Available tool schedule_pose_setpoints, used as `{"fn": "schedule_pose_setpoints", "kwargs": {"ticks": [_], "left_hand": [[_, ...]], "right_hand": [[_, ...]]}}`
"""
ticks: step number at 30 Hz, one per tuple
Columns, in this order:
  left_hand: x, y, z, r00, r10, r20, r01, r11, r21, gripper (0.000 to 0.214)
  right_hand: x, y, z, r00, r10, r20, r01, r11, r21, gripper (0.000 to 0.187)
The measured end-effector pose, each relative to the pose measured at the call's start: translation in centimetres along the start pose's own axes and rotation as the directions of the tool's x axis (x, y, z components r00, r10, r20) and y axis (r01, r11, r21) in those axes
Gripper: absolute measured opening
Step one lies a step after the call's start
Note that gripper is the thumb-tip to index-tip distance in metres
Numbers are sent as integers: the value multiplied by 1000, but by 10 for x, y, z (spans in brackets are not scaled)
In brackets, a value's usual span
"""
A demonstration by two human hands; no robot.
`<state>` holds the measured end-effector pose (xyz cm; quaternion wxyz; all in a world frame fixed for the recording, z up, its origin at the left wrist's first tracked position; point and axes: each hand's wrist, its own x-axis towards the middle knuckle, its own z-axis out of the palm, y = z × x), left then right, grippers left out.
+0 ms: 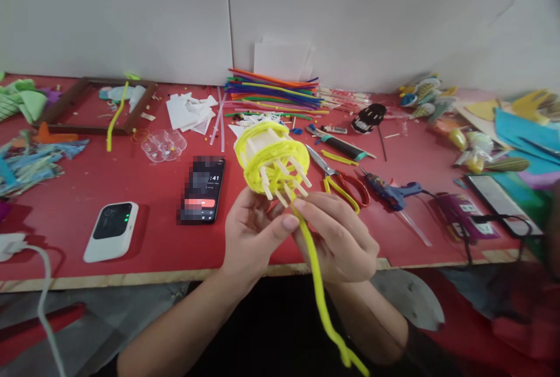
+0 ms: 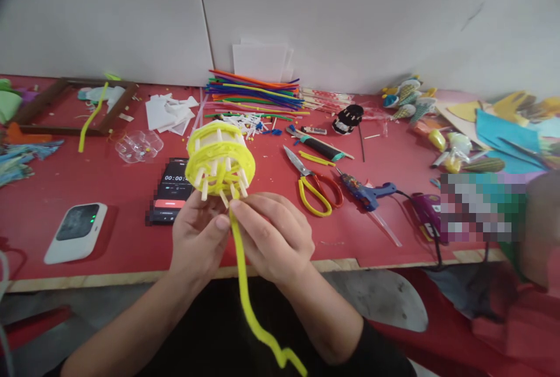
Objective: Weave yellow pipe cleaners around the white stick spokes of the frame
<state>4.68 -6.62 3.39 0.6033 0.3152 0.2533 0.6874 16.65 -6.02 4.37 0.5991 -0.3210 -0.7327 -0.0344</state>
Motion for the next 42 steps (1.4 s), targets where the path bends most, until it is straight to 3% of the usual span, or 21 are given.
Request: {"fn": "schedule_pose_setpoints", "kwargs": {"ticks": [5,11,17,26,30,35,42], "left_hand": [[-3,11,9,997,-62,-51,62,998,1,30],[-5,16,13,990,-128,-67,127,992,-9,23],[-5,11,8,978,-155,-140,154,988,-18,21],[-4,10,5,995,-85,-46,85,996,13,21],[-3,11,6,998,-58,-18,58,998,-11,29],[-5,11,5,997,-74,-27,74,997,-6,23],[-9,4,-1,999,15,39,-17,999,38,24]], "right_hand": [[0,1,1,999,-26,29,25,1000,13,58],[-1,4,6,998,-37,-49,37,999,9,55],[5,5,5,998,-56,31,54,997,63,52],[10,-7,-3,968,205,147,-239,931,276,44],[9,-13,-5,951,286,122,-309,907,287,39],[9,-22,-5,885,461,68,-463,851,246,29],[4,-26,-2,820,541,-188,-482,829,282,23]]}}
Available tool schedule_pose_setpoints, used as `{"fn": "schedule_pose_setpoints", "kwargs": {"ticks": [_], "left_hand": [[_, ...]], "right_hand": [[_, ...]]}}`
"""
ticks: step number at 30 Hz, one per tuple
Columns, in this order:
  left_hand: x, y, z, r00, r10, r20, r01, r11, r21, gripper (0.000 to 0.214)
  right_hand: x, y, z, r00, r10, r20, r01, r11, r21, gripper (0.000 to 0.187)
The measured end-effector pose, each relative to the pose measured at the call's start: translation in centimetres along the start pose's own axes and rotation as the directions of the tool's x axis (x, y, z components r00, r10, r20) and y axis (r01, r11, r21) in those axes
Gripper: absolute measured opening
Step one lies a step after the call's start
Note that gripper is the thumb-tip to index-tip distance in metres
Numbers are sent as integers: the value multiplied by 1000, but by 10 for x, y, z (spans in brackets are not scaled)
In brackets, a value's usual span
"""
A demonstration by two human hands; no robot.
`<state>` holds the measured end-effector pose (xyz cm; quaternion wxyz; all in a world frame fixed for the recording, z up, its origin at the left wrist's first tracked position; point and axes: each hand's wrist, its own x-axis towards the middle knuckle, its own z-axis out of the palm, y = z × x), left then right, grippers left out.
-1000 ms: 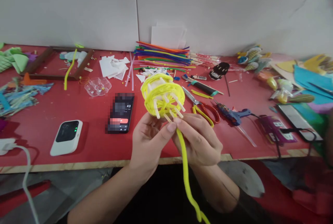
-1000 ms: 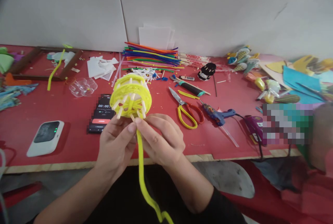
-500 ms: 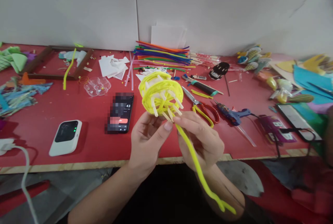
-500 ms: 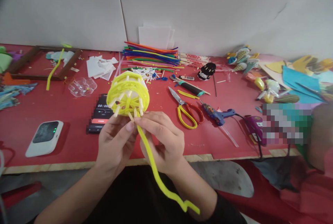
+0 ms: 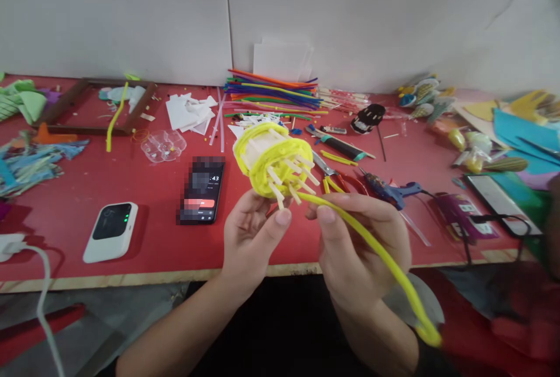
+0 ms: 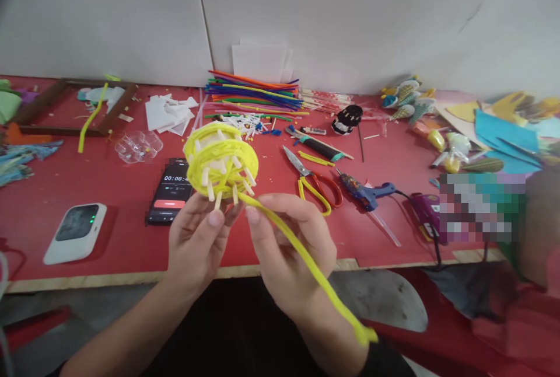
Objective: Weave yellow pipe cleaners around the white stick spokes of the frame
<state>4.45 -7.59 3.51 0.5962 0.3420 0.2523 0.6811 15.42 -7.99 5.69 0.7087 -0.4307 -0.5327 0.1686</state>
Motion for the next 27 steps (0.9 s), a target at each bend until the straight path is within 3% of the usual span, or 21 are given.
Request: {"fn": "schedule_pose_setpoints", "kwargs": {"ticks": [6,12,16,20,27], "left_hand": [[2,-2,2,997,63,39,-63,998,13,27],[2,-6,2,992,125,33,-127,991,51,30],[3,-6,2,989,148,14,-148,985,85,29],[3,-6,4,989,144,19,-145,987,77,32],[2,-5,4,989,139,44,-141,989,49,37]], "right_hand": [[5,-13,-1,999,53,3,-53,996,65,14],[5,-17,-2,997,78,18,-77,996,-52,16],[5,-18,-5,993,-62,96,82,973,-217,23],[6,-17,-4,945,-256,204,310,899,-309,26],[7,-12,2,924,-332,189,376,879,-294,23]]}}
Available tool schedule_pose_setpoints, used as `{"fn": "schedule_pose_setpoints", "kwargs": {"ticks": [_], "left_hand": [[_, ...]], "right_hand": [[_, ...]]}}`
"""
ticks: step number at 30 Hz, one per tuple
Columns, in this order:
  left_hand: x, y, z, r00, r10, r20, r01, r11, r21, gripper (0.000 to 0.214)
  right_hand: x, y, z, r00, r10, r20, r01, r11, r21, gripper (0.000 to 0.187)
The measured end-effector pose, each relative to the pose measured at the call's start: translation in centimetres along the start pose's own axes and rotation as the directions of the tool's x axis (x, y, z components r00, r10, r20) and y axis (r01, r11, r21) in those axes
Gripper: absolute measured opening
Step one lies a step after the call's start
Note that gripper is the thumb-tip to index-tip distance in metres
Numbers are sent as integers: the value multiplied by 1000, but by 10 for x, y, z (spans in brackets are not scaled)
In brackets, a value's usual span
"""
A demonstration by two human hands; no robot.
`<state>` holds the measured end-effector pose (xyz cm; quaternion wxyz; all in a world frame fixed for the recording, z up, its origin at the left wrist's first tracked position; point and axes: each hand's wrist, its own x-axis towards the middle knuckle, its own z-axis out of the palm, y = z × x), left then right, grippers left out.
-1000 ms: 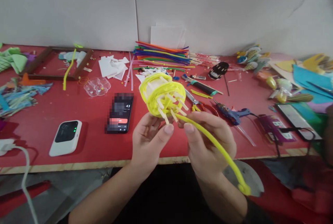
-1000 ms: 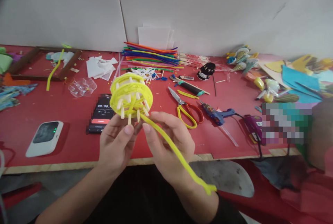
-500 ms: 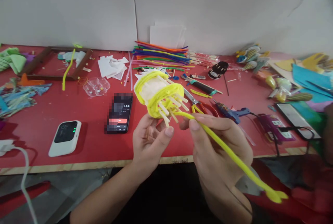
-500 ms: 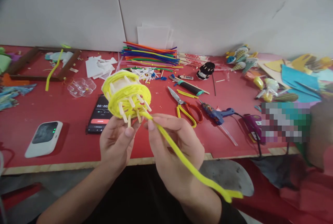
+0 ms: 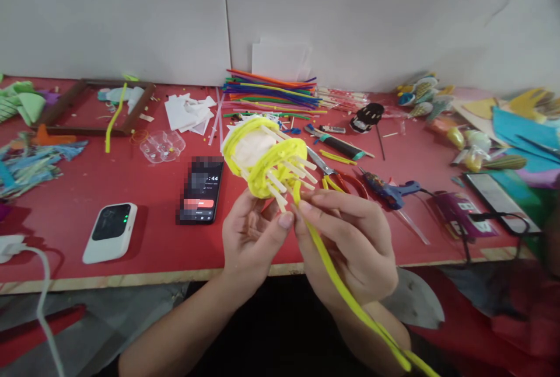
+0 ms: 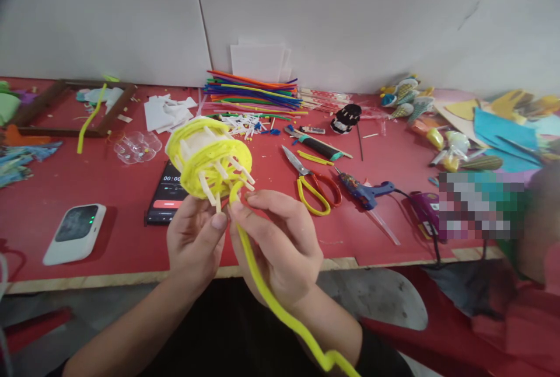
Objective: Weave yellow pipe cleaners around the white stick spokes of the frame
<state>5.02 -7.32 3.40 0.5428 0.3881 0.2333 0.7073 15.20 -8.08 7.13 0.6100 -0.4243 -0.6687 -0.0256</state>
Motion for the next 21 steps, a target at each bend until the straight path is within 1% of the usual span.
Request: {"fn": "schedule_pose_setpoints", "kwargs": {"ticks": [3,6,9,12,15,19,21], "left_hand": [[0,1,0,1000,-7,-23,7,1000,-14,27],[1,3,1,995,-48,-87,47,999,-22,14],[2,9,3,976,-157,-150,152,987,-47,15],[3,17,7,950,-269,-158,254,961,-108,20],[4,22,9,933,-335,-133,315,936,-156,23],[2,23,7,915,-391,-100,364,907,-213,24],[1,23,6,909,-406,-92,375,895,-243,23]], "right_hand": [[-1,4,1,999,-32,31,31,999,15,23],[-4,10,3,996,-74,58,69,994,82,28],[-8,19,7,982,-135,128,116,982,148,28],[-11,25,11,976,-145,163,115,976,185,26],[-10,28,16,983,-138,119,117,979,170,26],[-11,29,19,966,-257,1,256,962,99,19],[-13,29,20,962,-272,-22,273,959,81,18]]}}
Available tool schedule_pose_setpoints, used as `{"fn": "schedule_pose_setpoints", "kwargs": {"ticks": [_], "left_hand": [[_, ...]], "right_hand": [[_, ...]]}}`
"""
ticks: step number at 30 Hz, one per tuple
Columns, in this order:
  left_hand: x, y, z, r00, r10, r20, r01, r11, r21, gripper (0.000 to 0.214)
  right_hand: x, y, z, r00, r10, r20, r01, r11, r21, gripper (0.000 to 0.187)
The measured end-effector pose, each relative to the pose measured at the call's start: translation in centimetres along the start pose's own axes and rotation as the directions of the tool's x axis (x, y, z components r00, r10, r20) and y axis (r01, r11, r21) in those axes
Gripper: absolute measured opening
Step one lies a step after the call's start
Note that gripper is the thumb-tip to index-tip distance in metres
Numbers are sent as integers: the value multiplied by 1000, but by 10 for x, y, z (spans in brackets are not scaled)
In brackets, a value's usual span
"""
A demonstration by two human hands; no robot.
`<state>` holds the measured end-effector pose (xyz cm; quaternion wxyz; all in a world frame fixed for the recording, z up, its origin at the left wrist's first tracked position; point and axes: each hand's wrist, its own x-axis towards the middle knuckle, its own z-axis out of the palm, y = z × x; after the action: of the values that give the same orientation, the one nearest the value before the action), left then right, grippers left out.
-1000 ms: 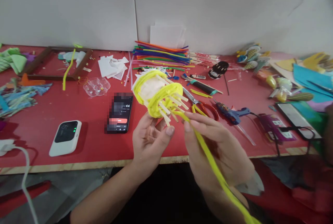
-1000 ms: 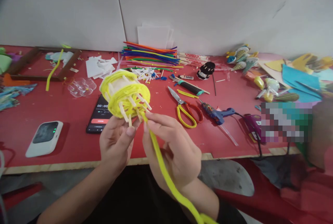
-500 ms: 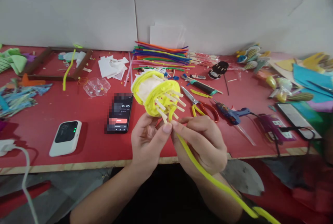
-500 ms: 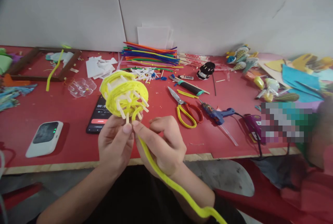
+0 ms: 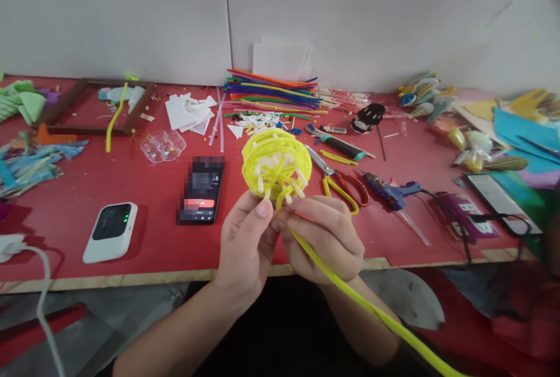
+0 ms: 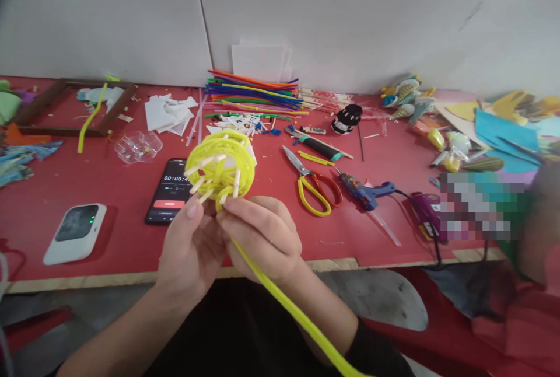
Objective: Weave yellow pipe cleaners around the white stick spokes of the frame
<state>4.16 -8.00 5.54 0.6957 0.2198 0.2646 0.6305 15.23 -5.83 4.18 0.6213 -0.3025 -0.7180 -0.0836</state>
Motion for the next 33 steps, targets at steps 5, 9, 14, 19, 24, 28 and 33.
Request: {"fn": "schedule_pose_setpoints", "kwargs": {"ticks": [5,9,14,19,24,28,33], "left_hand": [[-1,0,2,1000,8,2,-8,1000,10,25],[0,1,4,998,53,35,-55,997,47,27],[0,1,5,997,77,19,-78,994,76,21],[0,1,6,995,97,-2,-97,993,72,21],[1,0,6,994,107,-10,-106,990,98,24],[2,0,6,995,99,-19,-97,991,95,23],[1,-1,5,996,90,-2,-90,991,97,22]], "right_hand": [[-1,1,-2,1000,-10,-10,10,1000,3,14],[-2,1,-2,1000,-9,19,9,1000,-7,12],[-4,2,-3,999,-24,26,26,998,-64,7],[-6,4,-4,997,-62,50,64,997,-39,9],[-5,5,-4,996,-79,47,80,996,-26,14],[-6,6,-6,992,-99,78,102,994,-28,11],[-6,7,-5,995,-93,44,95,995,-36,9]]}}
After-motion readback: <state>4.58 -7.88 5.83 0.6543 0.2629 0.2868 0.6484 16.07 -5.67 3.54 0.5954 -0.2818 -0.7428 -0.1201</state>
